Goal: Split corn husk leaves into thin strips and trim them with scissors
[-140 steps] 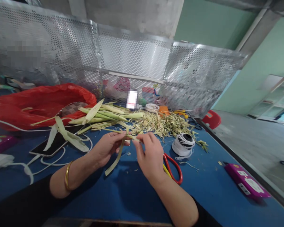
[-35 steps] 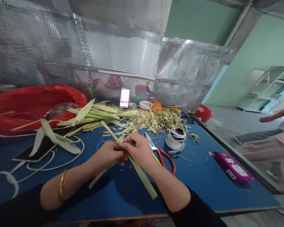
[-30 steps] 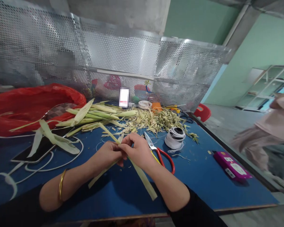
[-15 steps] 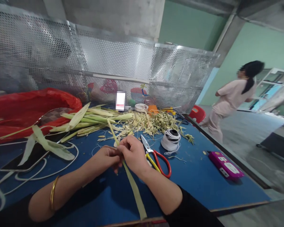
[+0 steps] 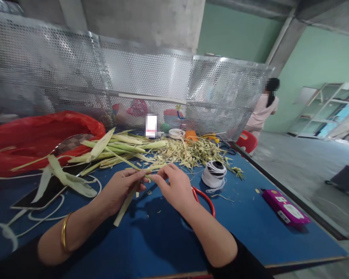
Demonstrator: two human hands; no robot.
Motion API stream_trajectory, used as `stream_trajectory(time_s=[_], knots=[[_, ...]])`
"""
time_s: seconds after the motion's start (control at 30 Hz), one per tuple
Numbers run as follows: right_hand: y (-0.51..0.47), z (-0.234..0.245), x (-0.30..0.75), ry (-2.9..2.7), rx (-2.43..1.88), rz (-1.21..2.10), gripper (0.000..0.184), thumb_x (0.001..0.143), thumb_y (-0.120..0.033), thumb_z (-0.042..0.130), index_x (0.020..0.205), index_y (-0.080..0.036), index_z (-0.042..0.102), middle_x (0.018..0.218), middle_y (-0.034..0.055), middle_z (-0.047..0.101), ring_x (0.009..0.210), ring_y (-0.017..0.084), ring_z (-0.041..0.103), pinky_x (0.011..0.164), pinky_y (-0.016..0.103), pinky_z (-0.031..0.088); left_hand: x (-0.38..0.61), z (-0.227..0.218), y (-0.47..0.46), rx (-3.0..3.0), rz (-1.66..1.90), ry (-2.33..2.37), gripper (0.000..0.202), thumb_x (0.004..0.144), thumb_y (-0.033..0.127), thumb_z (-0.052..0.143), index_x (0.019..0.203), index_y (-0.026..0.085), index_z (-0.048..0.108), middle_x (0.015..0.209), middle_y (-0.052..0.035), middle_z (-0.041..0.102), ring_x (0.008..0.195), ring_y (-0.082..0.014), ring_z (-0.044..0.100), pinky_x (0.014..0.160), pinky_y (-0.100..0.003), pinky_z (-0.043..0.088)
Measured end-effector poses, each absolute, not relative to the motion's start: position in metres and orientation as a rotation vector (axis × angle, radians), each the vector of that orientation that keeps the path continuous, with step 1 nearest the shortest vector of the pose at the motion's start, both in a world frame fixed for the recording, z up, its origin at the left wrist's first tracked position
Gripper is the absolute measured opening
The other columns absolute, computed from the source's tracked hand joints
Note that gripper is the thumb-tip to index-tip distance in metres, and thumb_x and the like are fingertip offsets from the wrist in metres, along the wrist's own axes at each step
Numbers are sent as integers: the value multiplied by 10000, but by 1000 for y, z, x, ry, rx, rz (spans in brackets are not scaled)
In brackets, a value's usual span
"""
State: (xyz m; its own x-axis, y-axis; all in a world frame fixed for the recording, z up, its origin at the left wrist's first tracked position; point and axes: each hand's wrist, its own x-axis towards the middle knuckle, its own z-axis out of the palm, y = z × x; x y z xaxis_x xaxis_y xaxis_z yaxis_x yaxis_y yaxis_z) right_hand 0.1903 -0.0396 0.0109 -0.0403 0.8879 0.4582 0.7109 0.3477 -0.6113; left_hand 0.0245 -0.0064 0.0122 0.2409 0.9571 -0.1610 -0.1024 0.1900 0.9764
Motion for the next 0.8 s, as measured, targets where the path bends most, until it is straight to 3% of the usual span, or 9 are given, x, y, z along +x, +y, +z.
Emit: stream_trajectory(time_s=[0.13, 0.27, 0.53, 0.7, 0.8], knots=[[-36, 5, 191, -1866, -1421, 492, 242, 864, -318, 556, 654, -203, 522, 629, -24, 545, 616, 137, 507, 575, 239, 339, 22, 16, -5, 916, 955, 972, 258, 739, 379, 685, 749, 122, 704, 677, -48, 679, 490, -101, 579, 504, -199, 475], [-33, -2, 191, -1884, -1403, 459, 222, 867, -256, 539, 653, -203, 518, 616, -27, 560, 608, 134, 508, 576, 235, 334, 23, 13, -6, 874, 935, 976, 262, 754, 368, 684, 730, 107, 696, 658, -55, 676, 470, -102, 583, 473, -193, 462], [-37, 0, 190, -1998, -1370, 94, 209, 887, -198, 534, 679, -205, 549, 688, -26, 602, 660, 133, 530, 669, 257, 343, 26, 9, -5, 898, 999, 1037, 104, 721, 194, 716, 723, 92, 737, 594, -37, 672, 472, -76, 584, 522, -172, 470], [-43, 4, 190, -1887, -1339, -293, 111, 891, -214, 532, 847, -207, 634, 861, 45, 653, 811, 193, 568, 765, 321, 368, 23, 10, -5, 898, 1011, 872, 221, 640, 279, 791, 766, 103, 748, 672, -58, 711, 599, -117, 637, 655, -223, 516], [-49, 6, 185, -1801, -1239, -403, 117, 891, -252, 539, 884, -198, 643, 902, 80, 646, 865, 216, 563, 798, 346, 378, 22, 12, -5, 888, 1047, 760, 280, 580, 249, 820, 818, 116, 754, 766, -73, 738, 731, -148, 660, 770, -259, 517]])
